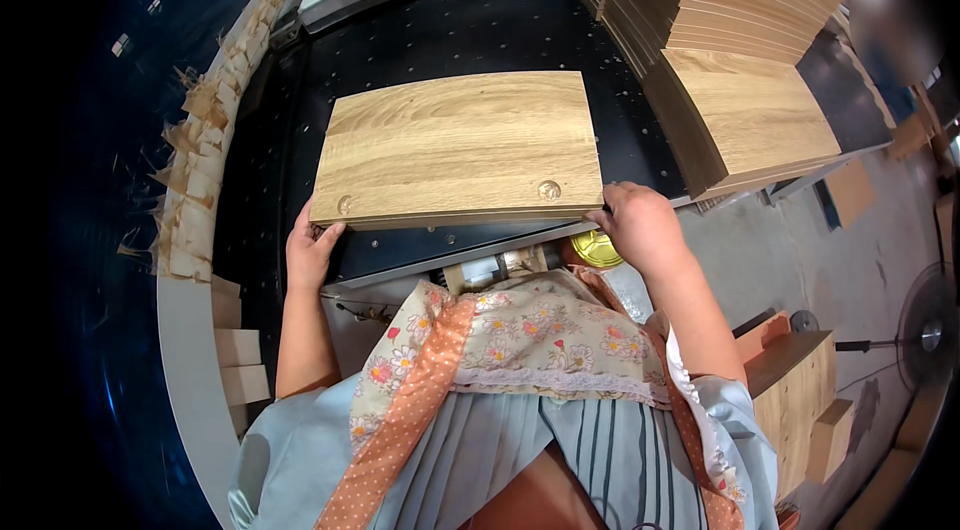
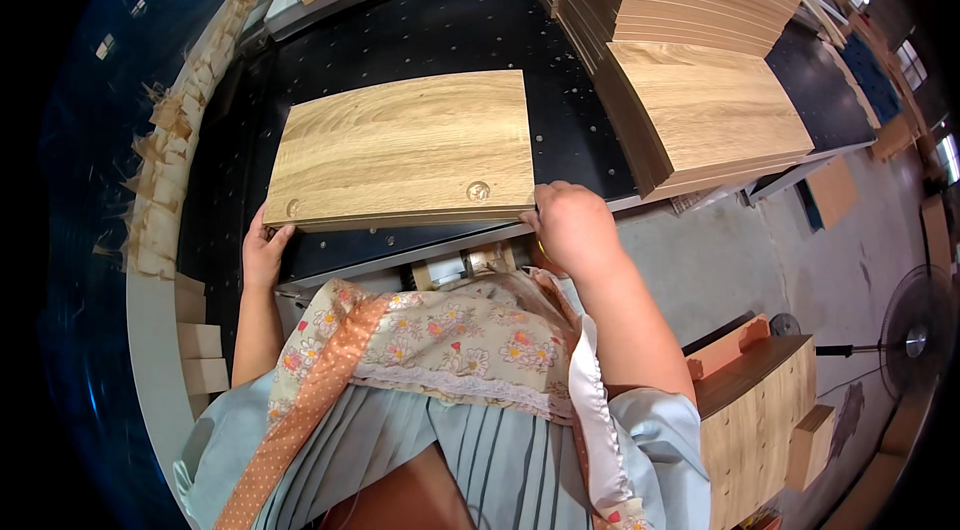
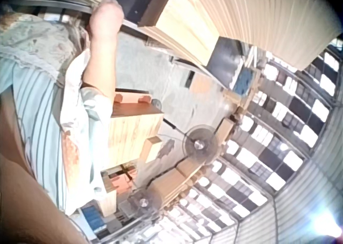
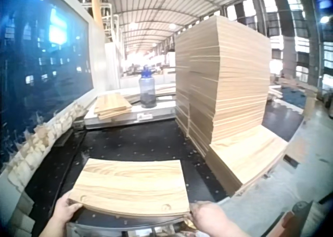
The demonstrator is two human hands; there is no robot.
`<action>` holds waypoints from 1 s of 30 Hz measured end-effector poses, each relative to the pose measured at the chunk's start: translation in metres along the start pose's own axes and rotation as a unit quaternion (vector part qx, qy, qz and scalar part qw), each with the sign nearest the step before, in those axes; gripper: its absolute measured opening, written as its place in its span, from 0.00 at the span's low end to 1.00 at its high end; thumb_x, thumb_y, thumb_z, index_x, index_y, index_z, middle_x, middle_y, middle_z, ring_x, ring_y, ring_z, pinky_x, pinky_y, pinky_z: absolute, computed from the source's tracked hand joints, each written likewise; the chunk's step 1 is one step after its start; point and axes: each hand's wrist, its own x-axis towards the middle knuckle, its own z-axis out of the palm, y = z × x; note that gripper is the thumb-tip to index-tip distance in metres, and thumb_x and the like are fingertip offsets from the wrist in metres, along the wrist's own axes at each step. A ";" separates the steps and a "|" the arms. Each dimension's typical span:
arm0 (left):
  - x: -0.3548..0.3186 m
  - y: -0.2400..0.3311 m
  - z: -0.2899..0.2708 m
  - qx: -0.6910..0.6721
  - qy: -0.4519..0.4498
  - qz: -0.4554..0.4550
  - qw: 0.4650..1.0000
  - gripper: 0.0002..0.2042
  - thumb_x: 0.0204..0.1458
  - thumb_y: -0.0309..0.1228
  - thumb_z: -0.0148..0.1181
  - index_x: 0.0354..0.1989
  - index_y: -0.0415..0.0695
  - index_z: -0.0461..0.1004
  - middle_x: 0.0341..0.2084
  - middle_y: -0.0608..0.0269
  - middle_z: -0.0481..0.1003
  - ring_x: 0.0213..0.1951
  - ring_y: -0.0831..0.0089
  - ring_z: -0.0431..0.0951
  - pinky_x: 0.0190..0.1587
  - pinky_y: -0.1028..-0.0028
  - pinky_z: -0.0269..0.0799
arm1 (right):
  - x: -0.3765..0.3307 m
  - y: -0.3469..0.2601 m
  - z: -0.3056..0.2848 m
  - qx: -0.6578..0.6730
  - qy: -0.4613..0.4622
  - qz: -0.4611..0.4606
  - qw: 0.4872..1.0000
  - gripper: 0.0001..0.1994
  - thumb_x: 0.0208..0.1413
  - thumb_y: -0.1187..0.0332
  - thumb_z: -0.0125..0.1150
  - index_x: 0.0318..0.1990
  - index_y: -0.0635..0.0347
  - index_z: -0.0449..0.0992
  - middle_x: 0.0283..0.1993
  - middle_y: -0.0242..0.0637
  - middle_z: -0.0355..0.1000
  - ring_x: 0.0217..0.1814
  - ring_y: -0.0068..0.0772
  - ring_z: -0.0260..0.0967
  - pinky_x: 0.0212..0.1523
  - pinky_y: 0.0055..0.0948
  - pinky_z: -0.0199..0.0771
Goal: The person takes wood panels one at a time from a machine table and stacks them onto a wooden pallet.
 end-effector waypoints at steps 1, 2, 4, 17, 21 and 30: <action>0.001 -0.001 -0.001 0.002 -0.003 0.001 1.000 0.27 0.50 0.18 0.56 0.61 0.34 0.59 0.51 0.59 0.70 0.53 0.72 0.70 0.57 0.73 0.63 | 0.000 0.000 0.000 0.000 0.002 0.000 1.000 0.10 0.45 0.64 0.64 0.27 0.61 0.73 0.28 0.42 0.71 0.33 0.46 0.70 0.36 0.40 0.71; 0.001 -0.001 -0.002 0.004 -0.007 0.001 1.000 0.27 0.50 0.18 0.56 0.61 0.34 0.59 0.51 0.59 0.70 0.53 0.72 0.70 0.57 0.73 0.63 | -0.001 0.000 0.001 0.000 0.003 0.001 1.000 0.10 0.46 0.63 0.64 0.27 0.60 0.73 0.28 0.42 0.71 0.33 0.45 0.71 0.36 0.40 0.71; 0.002 -0.002 -0.001 0.007 -0.010 0.005 1.000 0.27 0.50 0.18 0.56 0.61 0.34 0.59 0.51 0.59 0.70 0.53 0.72 0.70 0.57 0.73 0.63 | -0.002 0.001 0.002 -0.004 0.008 -0.003 1.000 0.10 0.46 0.63 0.63 0.27 0.60 0.73 0.28 0.42 0.71 0.33 0.45 0.71 0.36 0.39 0.71; 0.002 -0.008 -0.005 0.029 -0.002 0.014 0.999 0.26 0.51 0.19 0.56 0.61 0.35 0.59 0.52 0.59 0.70 0.53 0.73 0.69 0.57 0.73 0.62 | -0.003 0.000 0.003 0.004 0.012 0.002 1.000 0.10 0.46 0.64 0.64 0.25 0.61 0.73 0.27 0.43 0.71 0.32 0.45 0.71 0.35 0.39 0.71; 0.001 -0.006 -0.005 0.026 -0.003 0.006 1.000 0.26 0.51 0.19 0.56 0.60 0.35 0.59 0.52 0.59 0.70 0.53 0.73 0.69 0.57 0.73 0.62 | -0.004 0.002 0.009 0.014 0.058 -0.008 0.998 0.12 0.43 0.62 0.67 0.24 0.60 0.73 0.24 0.42 0.70 0.29 0.46 0.69 0.31 0.40 0.69; 0.002 -0.004 -0.004 0.015 -0.009 0.012 1.000 0.26 0.51 0.22 0.58 0.60 0.35 0.60 0.51 0.59 0.70 0.53 0.73 0.70 0.57 0.73 0.62 | -0.003 0.002 0.009 0.011 0.047 0.003 0.999 0.12 0.43 0.62 0.66 0.23 0.60 0.73 0.24 0.42 0.70 0.30 0.47 0.70 0.31 0.40 0.69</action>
